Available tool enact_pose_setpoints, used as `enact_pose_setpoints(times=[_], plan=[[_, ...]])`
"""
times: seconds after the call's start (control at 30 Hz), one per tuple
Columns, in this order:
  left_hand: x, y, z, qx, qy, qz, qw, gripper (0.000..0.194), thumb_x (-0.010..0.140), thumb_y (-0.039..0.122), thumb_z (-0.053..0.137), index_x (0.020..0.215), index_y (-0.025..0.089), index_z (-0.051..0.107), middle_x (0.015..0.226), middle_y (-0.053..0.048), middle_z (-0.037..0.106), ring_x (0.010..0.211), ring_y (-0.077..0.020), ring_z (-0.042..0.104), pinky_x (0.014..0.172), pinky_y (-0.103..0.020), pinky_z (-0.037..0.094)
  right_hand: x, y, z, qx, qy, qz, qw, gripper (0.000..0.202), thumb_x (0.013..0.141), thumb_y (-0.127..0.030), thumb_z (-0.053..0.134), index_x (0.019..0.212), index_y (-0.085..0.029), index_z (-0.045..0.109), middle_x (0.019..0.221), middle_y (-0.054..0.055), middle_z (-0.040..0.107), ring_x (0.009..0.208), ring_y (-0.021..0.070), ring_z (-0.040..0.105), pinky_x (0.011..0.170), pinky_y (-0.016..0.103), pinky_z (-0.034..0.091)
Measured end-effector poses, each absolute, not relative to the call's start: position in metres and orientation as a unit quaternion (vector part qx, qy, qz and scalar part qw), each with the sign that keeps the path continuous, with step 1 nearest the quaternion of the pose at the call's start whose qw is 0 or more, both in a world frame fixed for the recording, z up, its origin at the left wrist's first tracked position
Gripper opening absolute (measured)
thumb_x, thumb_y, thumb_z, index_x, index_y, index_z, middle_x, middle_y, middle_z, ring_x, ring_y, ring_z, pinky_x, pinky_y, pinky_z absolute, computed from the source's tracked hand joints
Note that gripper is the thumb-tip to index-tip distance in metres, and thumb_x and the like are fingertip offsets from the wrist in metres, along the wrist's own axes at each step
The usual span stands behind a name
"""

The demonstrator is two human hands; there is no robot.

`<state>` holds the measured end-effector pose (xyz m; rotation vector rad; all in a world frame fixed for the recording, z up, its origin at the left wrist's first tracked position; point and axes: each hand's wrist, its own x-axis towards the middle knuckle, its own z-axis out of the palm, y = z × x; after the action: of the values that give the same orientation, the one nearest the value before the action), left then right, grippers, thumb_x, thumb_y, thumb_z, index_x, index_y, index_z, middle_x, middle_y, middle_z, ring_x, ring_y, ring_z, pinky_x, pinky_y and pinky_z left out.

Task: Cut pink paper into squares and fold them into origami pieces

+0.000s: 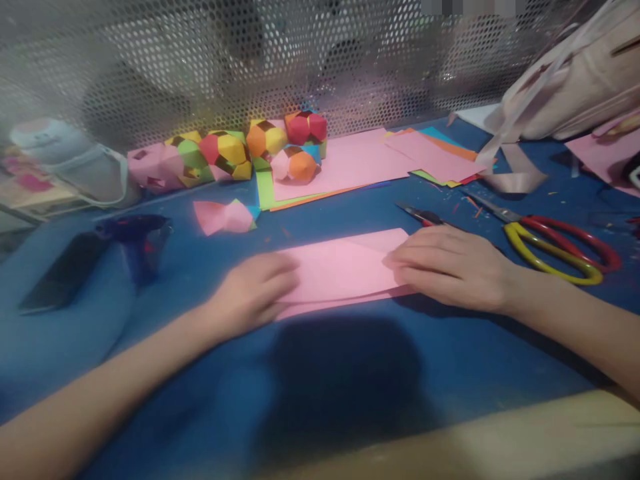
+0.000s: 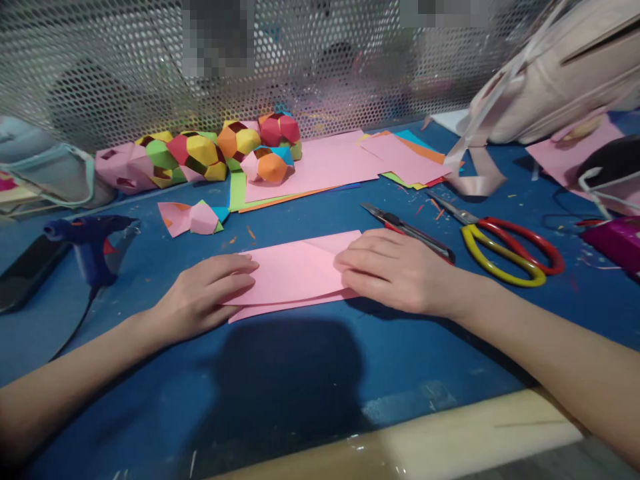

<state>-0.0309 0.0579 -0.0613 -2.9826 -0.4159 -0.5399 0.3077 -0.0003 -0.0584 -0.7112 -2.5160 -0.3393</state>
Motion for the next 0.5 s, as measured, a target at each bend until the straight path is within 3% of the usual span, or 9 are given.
enact_pose_setpoints(times=[0.17,0.33,0.5], plan=[[-0.025,0.053,-0.052,-0.983,-0.131,-0.127,0.004,0.018,0.087,0.024,0.046,0.08,0.018,0.062,0.102,-0.012,0.065,0.103,-0.0262,0.061,0.086,-0.039,0.052,0.308,-0.004,-0.058,-0.276,-0.939,-0.096,0.179,0.025,0.096,-0.021,0.038,0.097,-0.026,0.062,0.097,0.004,0.069,0.09,0.0189,0.061,0.082,0.038,0.047],[-0.025,0.05,-0.05,-0.977,-0.145,-0.153,-0.016,0.01,0.084,0.019,0.053,0.082,0.018,0.063,0.1,-0.01,0.066,0.103,-0.0237,0.06,0.097,-0.044,0.046,0.305,-0.004,-0.054,-0.275,-0.944,-0.106,0.146,0.026,0.096,-0.018,0.038,0.09,-0.022,0.063,0.091,0.005,0.067,0.085,0.0187,0.056,0.076,0.035,0.044],[-0.02,0.04,-0.046,-0.973,-0.18,-0.138,-0.035,0.018,0.088,0.019,0.048,0.079,0.02,0.064,0.087,-0.006,0.068,0.085,-0.0176,0.062,0.091,-0.04,0.049,0.309,-0.003,-0.042,-0.28,-0.948,-0.101,0.115,0.027,0.096,-0.016,0.039,0.083,-0.019,0.062,0.085,0.005,0.066,0.076,0.0165,0.055,0.072,0.032,0.042]])
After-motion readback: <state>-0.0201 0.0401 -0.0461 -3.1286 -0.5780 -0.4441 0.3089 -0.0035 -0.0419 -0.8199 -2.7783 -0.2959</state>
